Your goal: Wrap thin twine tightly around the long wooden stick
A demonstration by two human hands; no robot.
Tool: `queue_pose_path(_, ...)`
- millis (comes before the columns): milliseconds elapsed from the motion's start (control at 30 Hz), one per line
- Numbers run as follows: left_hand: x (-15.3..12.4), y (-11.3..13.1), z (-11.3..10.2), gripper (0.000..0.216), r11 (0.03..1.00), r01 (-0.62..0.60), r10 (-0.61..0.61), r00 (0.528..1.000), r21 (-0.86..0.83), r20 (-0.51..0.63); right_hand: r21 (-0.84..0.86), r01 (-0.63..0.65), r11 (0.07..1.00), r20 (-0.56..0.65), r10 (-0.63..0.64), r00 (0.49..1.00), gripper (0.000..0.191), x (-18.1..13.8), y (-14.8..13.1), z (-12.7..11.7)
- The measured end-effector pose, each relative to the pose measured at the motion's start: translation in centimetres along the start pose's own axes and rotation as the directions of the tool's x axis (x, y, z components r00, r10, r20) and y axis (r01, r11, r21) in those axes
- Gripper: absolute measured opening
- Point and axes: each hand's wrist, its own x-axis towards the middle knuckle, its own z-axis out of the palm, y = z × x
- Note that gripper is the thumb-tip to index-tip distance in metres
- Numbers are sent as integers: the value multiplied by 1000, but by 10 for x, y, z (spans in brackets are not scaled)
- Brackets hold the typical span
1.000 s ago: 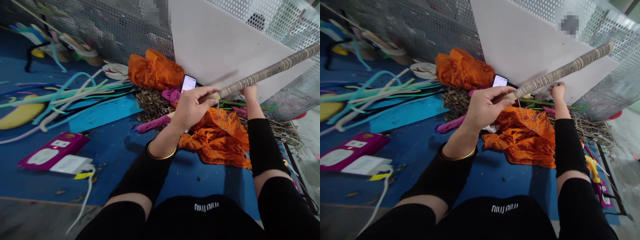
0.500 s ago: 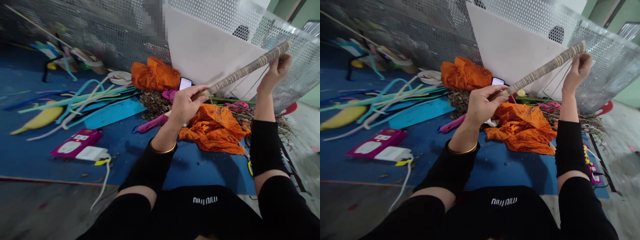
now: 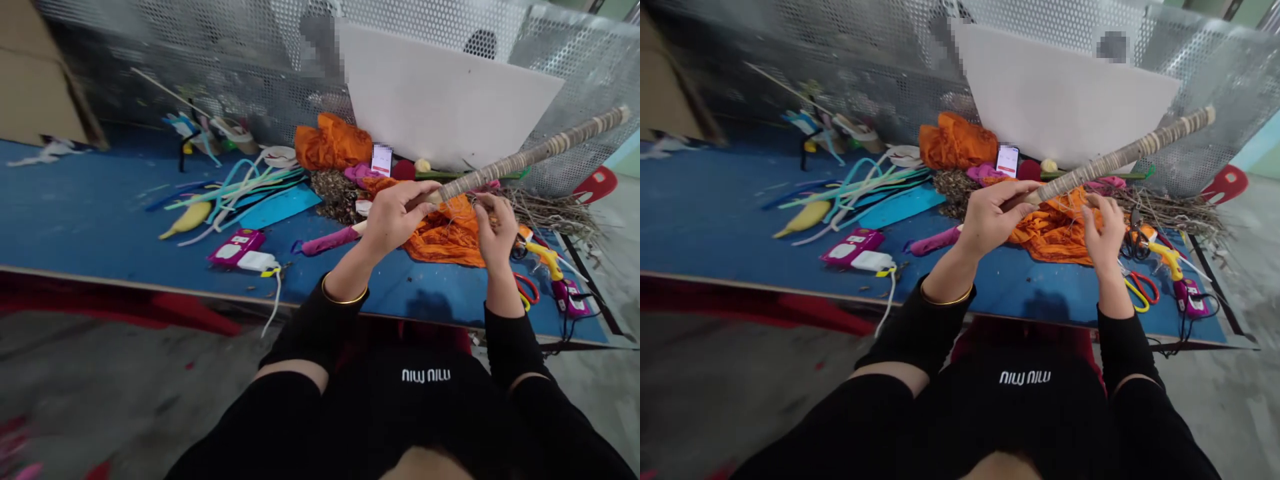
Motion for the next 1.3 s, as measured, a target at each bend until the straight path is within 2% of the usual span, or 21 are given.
queue_pose_path(100, -13, 12, 9, 34, 997, -10, 12, 999, -74, 34, 300, 5, 954, 102, -37, 994, 30, -21, -18, 11)
queue_pose_path(200, -19, 13, 13, 36, 999, 10, -8, 999, -49, 44, 431, -51, 901, 220, -50, 974, 21, -38, -28, 18)
queue_pose_path(267, -16, 5, 13, 37, 1000, 23, -23, 999, 5, 31, 433, -47, 900, 188, -39, 981, 30, -46, -31, 17)
queue_pose_path(367, -8, -15, 16, 38, 998, 29, -32, 999, 55, 43, 418, 38, 908, 11, -47, 999, 34, -47, -29, 16)
queue_pose_path(433, -2, -31, 21, 38, 998, 37, -41, 997, 57, 67, 468, 78, 880, -9, -83, 996, 34, -40, -27, 20)
queue_pose_path(533, 2, -52, 31, 36, 997, 55, -59, 995, 45, 86, 627, 0, 779, 93, -75, 993, 39, -27, -21, 36)
queue_pose_path(667, -2, -73, 39, 36, 995, 84, -89, 991, 59, 96, 803, -160, 575, 142, 76, 987, 42, -22, -12, 59)
queue_pose_path(733, -9, -79, 41, 36, 994, 93, -100, 988, 59, 115, 817, -213, 535, 154, 154, 976, 45, -27, -8, 64)
queue_pose_path(833, -20, -85, 44, 34, 988, 95, -116, 978, 124, 175, 776, -264, 573, 160, 226, 961, 48, -40, -5, 67)
queue_pose_path(900, -27, -86, 46, 34, 973, 80, -126, 970, 215, 209, 716, -269, 644, 155, 229, 961, 45, -50, -7, 67)
queue_pose_path(1067, -37, -87, 54, 32, 930, 52, -147, 960, 364, 238, 474, -160, 866, 131, 110, 985, 35, -68, -18, 64)
queue_pose_path(1167, -37, -88, 58, 32, 924, 30, -135, 958, 381, 252, 392, -81, 917, 126, 33, 991, 33, -71, -24, 60)
queue_pose_path(1300, -37, -88, 59, 32, 925, 23, -132, 955, 379, 265, 363, -17, 932, 154, -42, 987, 30, -73, -24, 58)
